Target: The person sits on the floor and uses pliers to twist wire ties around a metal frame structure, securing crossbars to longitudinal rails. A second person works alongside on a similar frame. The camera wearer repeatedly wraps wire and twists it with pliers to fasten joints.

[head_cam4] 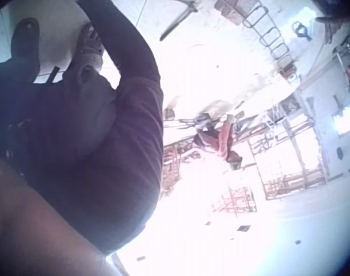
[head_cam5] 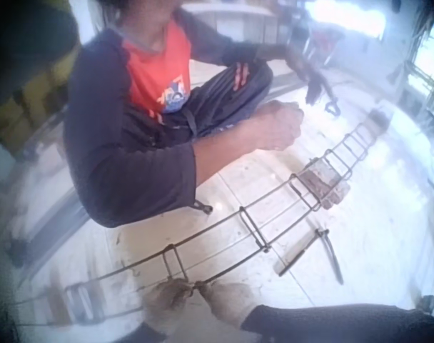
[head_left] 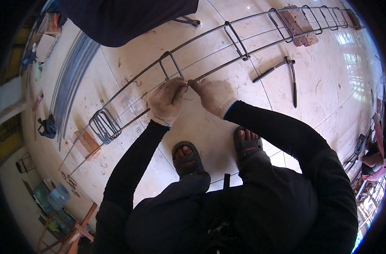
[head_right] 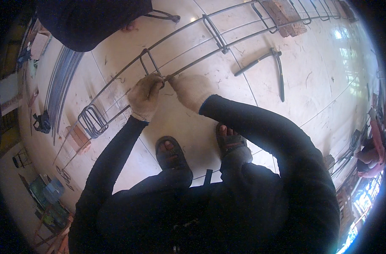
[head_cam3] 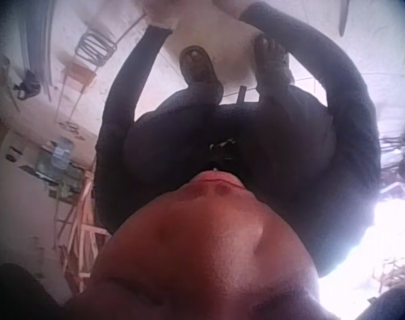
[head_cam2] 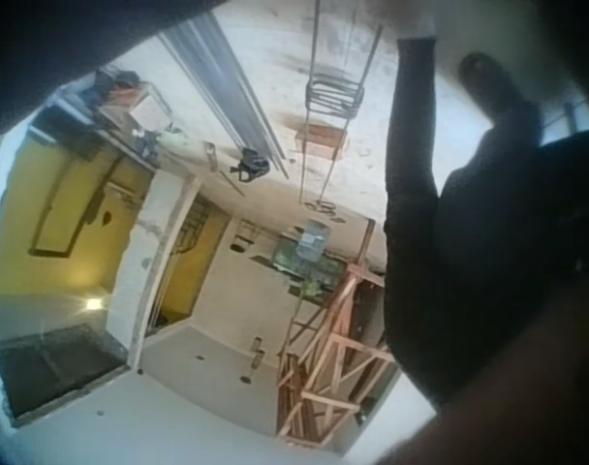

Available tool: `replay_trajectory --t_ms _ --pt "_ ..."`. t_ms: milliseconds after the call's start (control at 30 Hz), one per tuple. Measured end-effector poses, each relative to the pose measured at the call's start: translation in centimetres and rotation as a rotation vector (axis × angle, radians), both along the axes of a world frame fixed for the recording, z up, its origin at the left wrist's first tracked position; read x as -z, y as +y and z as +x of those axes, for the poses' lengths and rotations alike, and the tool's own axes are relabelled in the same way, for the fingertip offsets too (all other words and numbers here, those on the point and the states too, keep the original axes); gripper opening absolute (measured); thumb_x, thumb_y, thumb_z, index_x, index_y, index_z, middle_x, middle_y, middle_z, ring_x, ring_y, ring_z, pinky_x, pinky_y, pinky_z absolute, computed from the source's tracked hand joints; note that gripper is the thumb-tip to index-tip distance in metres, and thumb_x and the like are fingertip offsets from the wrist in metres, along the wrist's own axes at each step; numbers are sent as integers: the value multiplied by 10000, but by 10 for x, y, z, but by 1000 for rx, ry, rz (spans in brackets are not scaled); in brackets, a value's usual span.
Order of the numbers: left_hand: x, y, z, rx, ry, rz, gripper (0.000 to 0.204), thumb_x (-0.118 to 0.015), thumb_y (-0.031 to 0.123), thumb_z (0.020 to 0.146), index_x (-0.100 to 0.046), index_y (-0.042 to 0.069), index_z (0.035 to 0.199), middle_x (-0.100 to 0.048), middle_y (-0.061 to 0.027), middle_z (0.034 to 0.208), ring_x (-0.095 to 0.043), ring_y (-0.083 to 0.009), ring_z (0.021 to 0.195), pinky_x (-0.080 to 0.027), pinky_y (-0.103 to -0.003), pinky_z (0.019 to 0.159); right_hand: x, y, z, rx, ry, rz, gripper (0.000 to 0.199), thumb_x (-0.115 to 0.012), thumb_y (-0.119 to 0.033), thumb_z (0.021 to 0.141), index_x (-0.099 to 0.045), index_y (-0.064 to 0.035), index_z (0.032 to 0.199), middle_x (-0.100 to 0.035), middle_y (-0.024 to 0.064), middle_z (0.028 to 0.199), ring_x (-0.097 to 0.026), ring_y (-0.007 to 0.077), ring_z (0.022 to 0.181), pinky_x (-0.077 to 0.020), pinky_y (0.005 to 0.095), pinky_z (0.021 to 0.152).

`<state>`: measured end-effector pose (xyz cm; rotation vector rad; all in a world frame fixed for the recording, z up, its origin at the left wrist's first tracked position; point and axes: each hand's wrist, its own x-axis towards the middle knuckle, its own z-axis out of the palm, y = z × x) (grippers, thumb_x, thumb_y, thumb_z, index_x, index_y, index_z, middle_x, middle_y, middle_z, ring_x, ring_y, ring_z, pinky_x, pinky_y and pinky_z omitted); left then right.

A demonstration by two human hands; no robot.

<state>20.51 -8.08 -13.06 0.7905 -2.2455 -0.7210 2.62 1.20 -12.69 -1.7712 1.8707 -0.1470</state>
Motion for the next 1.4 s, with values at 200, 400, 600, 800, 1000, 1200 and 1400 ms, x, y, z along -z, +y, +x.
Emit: replay_trajectory --t_ms 200,400,600,800,1000,1200,1400 --pt "7 0 8 17 -16 111 109 -766 71 916 -777 78 1024 -782 -123 1073 -768 -281 970 -617 -361 832 -11 -5 11 -8 -17 119 533 -583 -68 908 -580 -100 1440 -730 191 951 -745 370 909 -579 516 708" --pt "-2 -6 10 134 -21 79 178 -754 -21 898 -777 71 1049 -778 -140 1127 -768 -266 991 -617 -351 845 32 9 9 119 -337 -224 388 -567 -69 938 -696 -8 1299 -739 200 884 -737 334 771 -574 450 625" --pt "-3 -6 11 118 -9 215 165 -772 22 904 -784 75 1060 -781 -130 1118 -765 -279 1022 -618 -356 841 -27 12 1 369 -929 58 338 -556 -116 1007 -705 45 1264 -674 87 827 -606 123 615 -492 275 540" --pt "3 -11 16 135 47 289 227 -765 9 916 -775 61 1137 -783 -127 1126 -768 -241 1030 -618 -341 843 -63 17 20 749 -1234 225 390 -515 -126 1044 -631 64 1365 -681 73 864 -596 114 617 -473 263 530" --pt "2 -1 14 49 48 460 425 -842 59 862 -703 33 1263 -790 -123 1104 -774 -200 1018 -624 -316 856 -60 25 20 741 -1306 227 449 -510 -133 1048 -563 71 1445 -691 73 910 -618 118 653 -507 265 577" --pt "-9 9 10 -59 -58 332 312 -885 69 808 -692 45 1052 -794 -124 1091 -778 -194 1003 -626 -323 843 -81 27 32 667 -1122 214 505 -521 -165 1057 -505 76 1499 -701 90 914 -651 125 692 -559 277 643" --pt "8 10 13 -47 17 370 246 -855 58 826 -713 66 1027 -795 -132 1109 -779 -227 970 -614 -352 813 -99 24 36 551 -1034 278 533 -544 -195 1060 -483 19 1544 -686 76 842 -666 123 711 -568 290 652"
